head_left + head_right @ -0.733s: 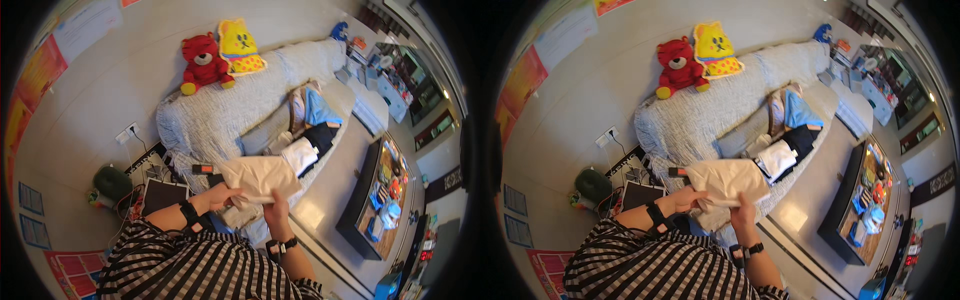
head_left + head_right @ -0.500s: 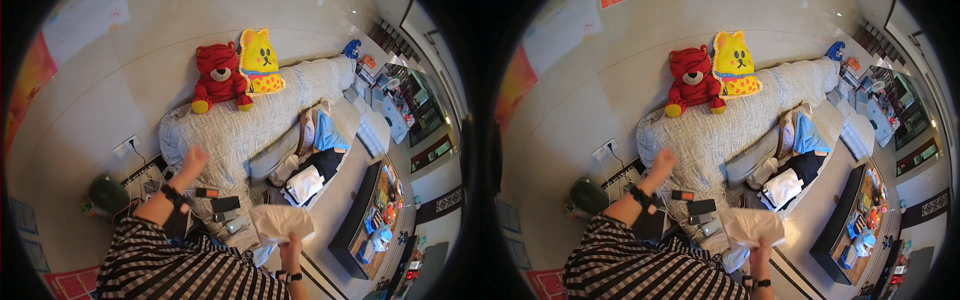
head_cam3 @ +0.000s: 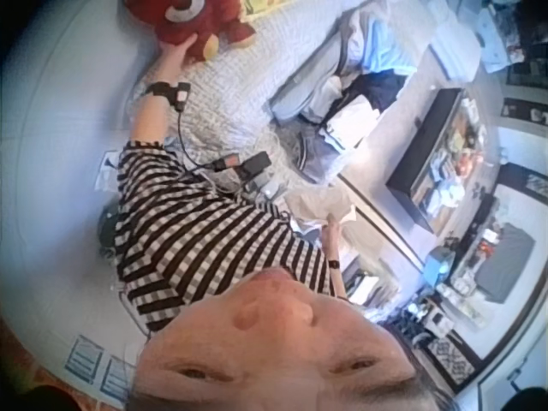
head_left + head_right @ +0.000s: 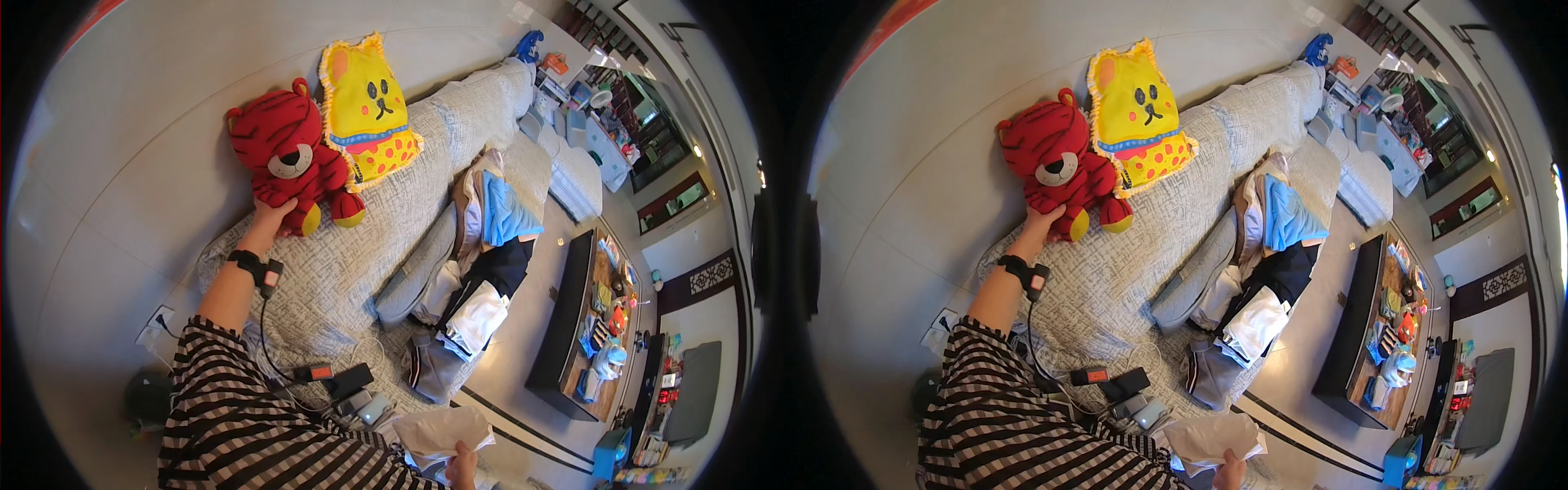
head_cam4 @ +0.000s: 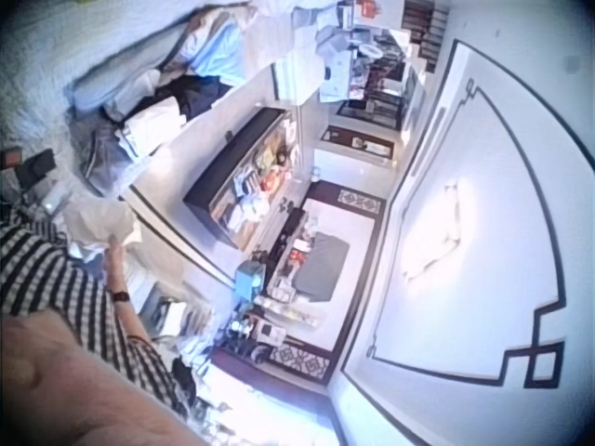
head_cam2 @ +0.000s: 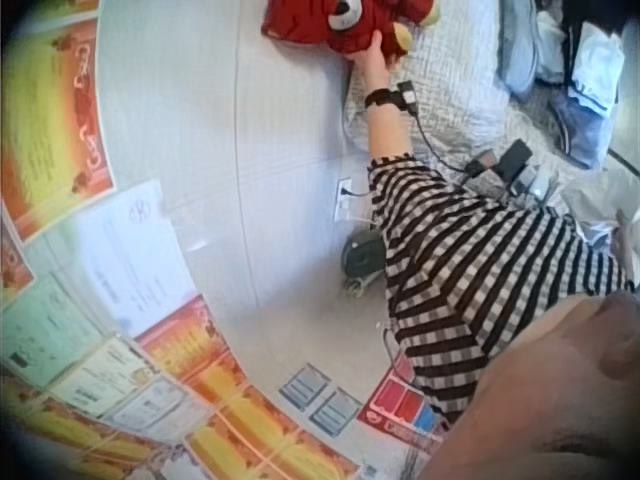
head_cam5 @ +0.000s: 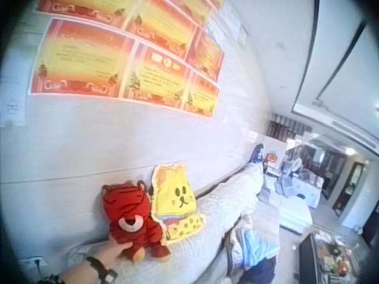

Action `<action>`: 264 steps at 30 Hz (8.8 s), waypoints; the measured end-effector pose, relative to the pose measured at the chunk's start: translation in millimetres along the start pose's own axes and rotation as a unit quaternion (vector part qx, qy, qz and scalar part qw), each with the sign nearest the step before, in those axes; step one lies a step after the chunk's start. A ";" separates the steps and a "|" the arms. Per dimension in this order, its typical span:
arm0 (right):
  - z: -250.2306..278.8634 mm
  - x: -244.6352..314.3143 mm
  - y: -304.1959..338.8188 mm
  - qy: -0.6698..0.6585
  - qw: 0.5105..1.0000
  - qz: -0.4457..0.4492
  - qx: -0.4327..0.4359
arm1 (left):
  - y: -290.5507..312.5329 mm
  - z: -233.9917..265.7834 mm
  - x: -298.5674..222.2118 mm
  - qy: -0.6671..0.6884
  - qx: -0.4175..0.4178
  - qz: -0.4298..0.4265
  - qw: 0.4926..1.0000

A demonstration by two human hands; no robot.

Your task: Fold laundry on the bed and move it to a table.

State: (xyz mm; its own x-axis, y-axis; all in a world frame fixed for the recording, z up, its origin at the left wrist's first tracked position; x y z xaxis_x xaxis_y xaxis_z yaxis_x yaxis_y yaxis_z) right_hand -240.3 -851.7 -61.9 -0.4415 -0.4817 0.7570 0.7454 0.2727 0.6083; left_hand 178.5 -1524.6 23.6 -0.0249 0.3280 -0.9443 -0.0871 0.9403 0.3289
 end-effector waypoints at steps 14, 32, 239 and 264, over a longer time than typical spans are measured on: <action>-32.0 7.8 -45.9 -0.108 0.992 0.065 -0.014 | -91.9 -130.2 -21.7 0.173 0.012 0.065 0.983; -330.9 212.7 49.6 -0.008 0.860 0.002 0.511 | 269.0 -139.9 92.4 0.041 0.577 0.231 0.782; 847.8 -171.0 513.7 0.286 0.600 0.127 -0.737 | 1260.6 -500.6 -57.4 0.242 0.734 -0.508 0.380; 776.8 -112.7 468.9 0.112 0.788 0.218 -0.565 | 1174.4 -561.0 -40.1 0.079 0.630 -0.626 0.453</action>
State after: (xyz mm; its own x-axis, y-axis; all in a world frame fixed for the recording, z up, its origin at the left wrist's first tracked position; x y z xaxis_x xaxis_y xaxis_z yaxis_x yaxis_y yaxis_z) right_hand -228.9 -22.6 323.4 -0.0156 -0.7163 0.6976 0.8268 -0.4016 -0.3938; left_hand -481.5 -484.2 444.9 -0.8213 -0.4503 -0.3502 0.5027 -0.2811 -0.8175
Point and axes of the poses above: each hand's wrist, its own y-axis away from the middle knuckle, its own z-axis out of the back of the hand, x = y × z, the point moved 9 cm from there along -y, towards the middle knuckle, and after that the axes turned 6 degrees about z, right-handed, at the moved point
